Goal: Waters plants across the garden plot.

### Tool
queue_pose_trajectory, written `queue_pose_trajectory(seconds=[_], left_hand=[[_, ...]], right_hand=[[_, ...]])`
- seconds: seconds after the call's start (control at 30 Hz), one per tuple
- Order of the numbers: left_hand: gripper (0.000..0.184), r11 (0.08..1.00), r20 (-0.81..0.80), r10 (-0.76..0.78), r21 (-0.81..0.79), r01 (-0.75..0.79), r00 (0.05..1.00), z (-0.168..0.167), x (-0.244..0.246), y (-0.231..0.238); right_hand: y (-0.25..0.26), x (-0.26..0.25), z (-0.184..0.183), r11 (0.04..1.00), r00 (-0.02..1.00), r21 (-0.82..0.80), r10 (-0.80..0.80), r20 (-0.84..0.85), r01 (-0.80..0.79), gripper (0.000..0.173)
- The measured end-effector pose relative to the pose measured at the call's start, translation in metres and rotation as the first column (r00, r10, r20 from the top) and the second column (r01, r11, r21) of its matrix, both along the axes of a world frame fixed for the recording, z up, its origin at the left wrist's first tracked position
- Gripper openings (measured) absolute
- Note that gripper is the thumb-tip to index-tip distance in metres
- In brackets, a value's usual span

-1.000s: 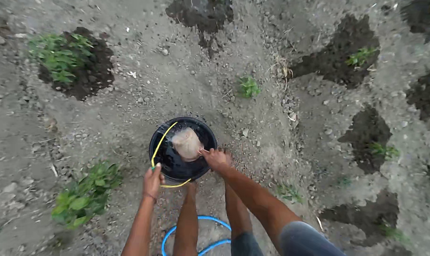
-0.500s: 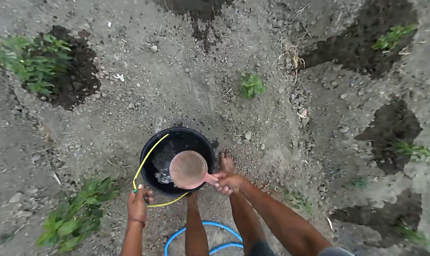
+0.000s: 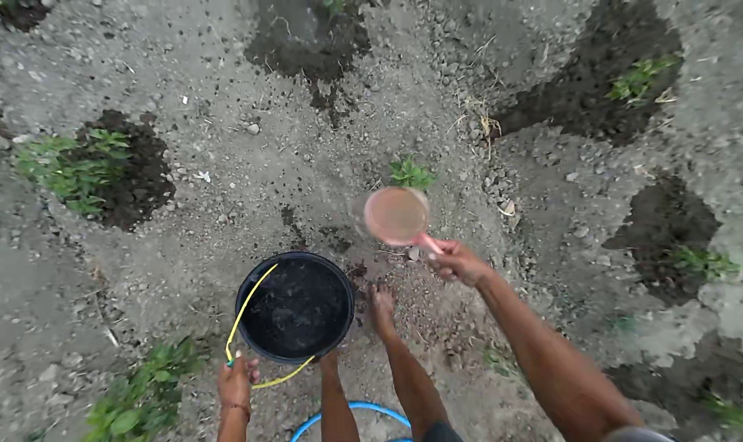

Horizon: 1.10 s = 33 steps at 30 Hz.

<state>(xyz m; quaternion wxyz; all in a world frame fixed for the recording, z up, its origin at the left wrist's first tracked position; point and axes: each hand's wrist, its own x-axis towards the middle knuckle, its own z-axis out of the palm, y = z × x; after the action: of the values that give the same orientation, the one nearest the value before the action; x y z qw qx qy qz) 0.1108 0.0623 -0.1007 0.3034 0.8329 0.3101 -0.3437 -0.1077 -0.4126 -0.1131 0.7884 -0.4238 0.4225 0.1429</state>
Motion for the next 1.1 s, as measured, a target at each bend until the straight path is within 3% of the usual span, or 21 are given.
queue_pose_trajectory(seconds=[0.17, 0.5, 0.83, 1.1], left_hand=[[0.043, 1.0, -0.005, 0.006, 0.031, -0.006, 1.0, -0.002, -0.003, -0.002], [0.04, 0.996, 0.009, 0.029, 0.079, -0.03, 1.0, 0.006, -0.01, -0.018], [0.044, 0.993, 0.014, -0.017, 0.113, 0.015, 1.0, 0.011, -0.017, -0.025], [0.047, 0.992, -0.013, -0.025, 0.123, 0.026, 1.0, 0.01, -0.014, -0.023]], right_hand=[[-0.098, 0.012, -0.009, 0.988, 0.991, -0.139, 0.053, -0.12, -0.069, 0.032], [-0.177, 0.002, -0.035, 0.943, 0.935, -0.24, -0.283, -0.214, 0.23, 0.027], [-0.161, -0.033, -0.046, 0.884, 0.805, -0.318, -0.451, -0.387, 0.342, 0.024], [-0.083, -0.066, -0.045, 0.869, 0.735, -0.326, -0.491, -0.467, 0.373, 0.022]])
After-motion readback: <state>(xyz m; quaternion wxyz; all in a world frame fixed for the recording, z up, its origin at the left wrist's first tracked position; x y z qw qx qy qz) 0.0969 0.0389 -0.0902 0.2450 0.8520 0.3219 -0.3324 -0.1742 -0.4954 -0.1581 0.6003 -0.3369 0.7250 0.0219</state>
